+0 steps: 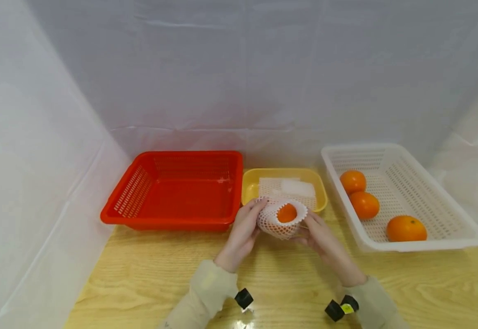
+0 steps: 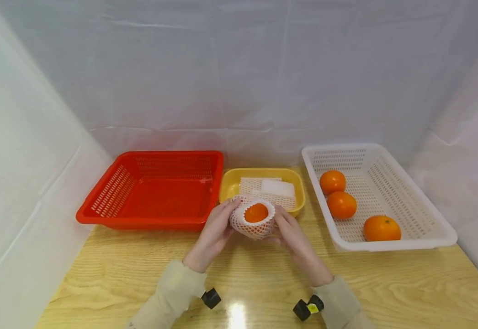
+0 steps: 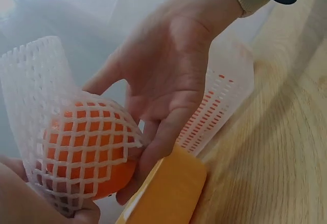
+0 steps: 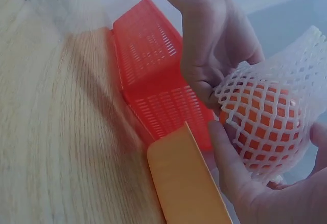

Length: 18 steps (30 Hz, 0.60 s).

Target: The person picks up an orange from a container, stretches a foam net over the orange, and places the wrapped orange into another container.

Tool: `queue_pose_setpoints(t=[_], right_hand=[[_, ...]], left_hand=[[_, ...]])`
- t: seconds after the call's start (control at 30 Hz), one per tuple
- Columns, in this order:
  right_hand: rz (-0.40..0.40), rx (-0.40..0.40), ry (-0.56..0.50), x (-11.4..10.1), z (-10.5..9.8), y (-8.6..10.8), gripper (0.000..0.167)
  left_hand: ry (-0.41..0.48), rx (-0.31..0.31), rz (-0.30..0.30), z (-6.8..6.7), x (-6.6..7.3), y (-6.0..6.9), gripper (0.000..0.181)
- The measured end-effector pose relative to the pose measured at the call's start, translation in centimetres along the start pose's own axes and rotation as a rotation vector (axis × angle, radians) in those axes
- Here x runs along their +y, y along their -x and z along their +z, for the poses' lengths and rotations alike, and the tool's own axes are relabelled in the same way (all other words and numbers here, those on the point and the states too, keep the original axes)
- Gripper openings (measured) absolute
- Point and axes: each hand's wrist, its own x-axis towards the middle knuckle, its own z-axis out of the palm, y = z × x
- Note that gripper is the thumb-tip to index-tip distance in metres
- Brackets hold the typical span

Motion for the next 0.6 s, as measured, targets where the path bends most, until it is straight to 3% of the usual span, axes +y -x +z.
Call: queue_pose_setpoints(t=[0.13, 0.3, 0.47, 0.6], right_hand=[[0.001, -0.062, -0.041, -0.1, -0.1, -0.1, 0.067], [0.003, -0.072, -0.059, -0.3, 0.1, 0.1, 0.070], [0.007, -0.098, -0.107, -0.8, 0.5, 0.3, 0.068], [0.006, -0.102, -0.123, -1.0, 0.8, 0.4, 0.068]], left_hand=[[0.026, 0.021, -0.022, 0.4, -0.1, -0.1, 0.043], [0.065, 0.030, -0.040, 0.8, -0.4, -0.5, 0.048], [0.049, -0.015, 0.000, 0.9, -0.8, -0.6, 0.047], [0.077, -0.045, 0.013, 0.9, -1.3, -0.5, 0.036]])
